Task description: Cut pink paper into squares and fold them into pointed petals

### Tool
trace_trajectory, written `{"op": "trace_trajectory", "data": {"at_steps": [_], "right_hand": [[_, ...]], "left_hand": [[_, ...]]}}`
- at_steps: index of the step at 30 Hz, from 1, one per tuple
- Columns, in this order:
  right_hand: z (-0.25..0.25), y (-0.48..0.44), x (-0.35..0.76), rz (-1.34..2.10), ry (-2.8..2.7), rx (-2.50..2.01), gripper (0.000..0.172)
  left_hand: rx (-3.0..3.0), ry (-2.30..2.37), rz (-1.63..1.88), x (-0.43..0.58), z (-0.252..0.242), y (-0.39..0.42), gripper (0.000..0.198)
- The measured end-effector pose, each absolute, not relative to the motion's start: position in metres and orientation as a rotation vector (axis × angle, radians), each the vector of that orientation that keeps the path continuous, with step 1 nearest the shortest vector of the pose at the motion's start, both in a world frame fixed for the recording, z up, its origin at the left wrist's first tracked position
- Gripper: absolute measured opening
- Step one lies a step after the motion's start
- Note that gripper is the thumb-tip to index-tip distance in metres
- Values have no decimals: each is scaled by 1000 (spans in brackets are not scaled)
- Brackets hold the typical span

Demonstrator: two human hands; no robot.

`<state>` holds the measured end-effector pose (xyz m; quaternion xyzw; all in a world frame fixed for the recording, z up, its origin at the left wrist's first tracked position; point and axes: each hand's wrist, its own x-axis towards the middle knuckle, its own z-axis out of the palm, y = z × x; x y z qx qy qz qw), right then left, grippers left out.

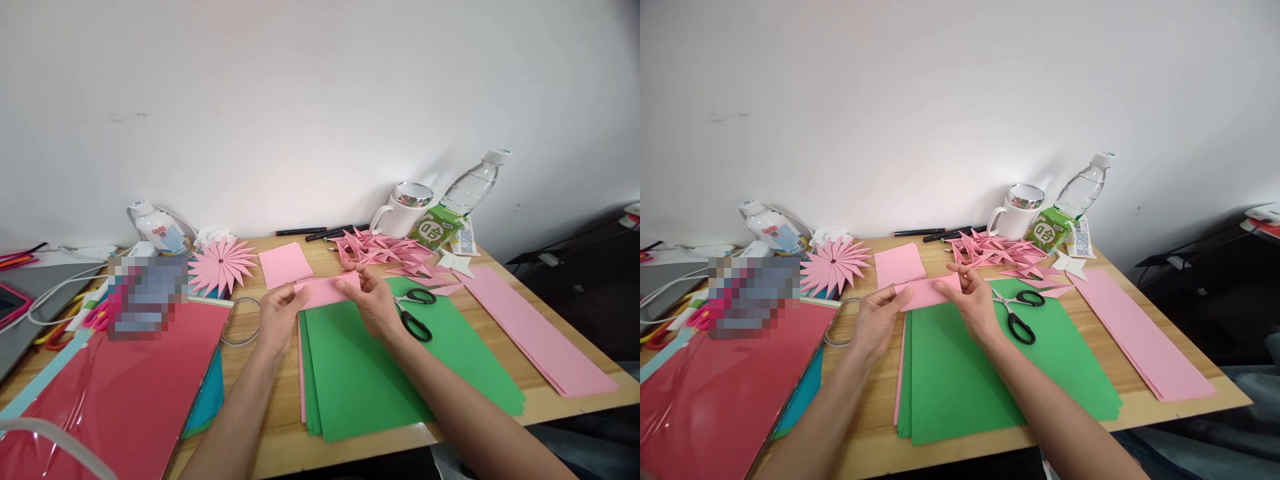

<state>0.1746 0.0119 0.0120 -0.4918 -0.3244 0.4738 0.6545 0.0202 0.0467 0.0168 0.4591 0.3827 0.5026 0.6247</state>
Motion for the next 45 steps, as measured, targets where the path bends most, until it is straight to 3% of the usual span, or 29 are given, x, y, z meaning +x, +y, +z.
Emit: {"op": "trace_trajectory", "data": {"at_steps": [4, 10, 29, 37, 45], "right_hand": [[9, 11, 169, 1194, -712, -1011, 61], [9, 6, 153, 1303, -788, -940, 46], [18, 0, 148, 977, -796, -1374, 29], [11, 5, 150, 1211, -750, -1115, 38], [13, 4, 152, 1120, -769, -1217, 38]], "left_hand": [[909, 803, 1161, 24, 19, 43, 20], [790, 748, 1129, 30, 21, 37, 24], [818, 839, 1213, 39, 20, 29, 26], [916, 831, 1293, 35, 11, 33, 16], [1013, 875, 1231, 33, 11, 33, 22]]}}
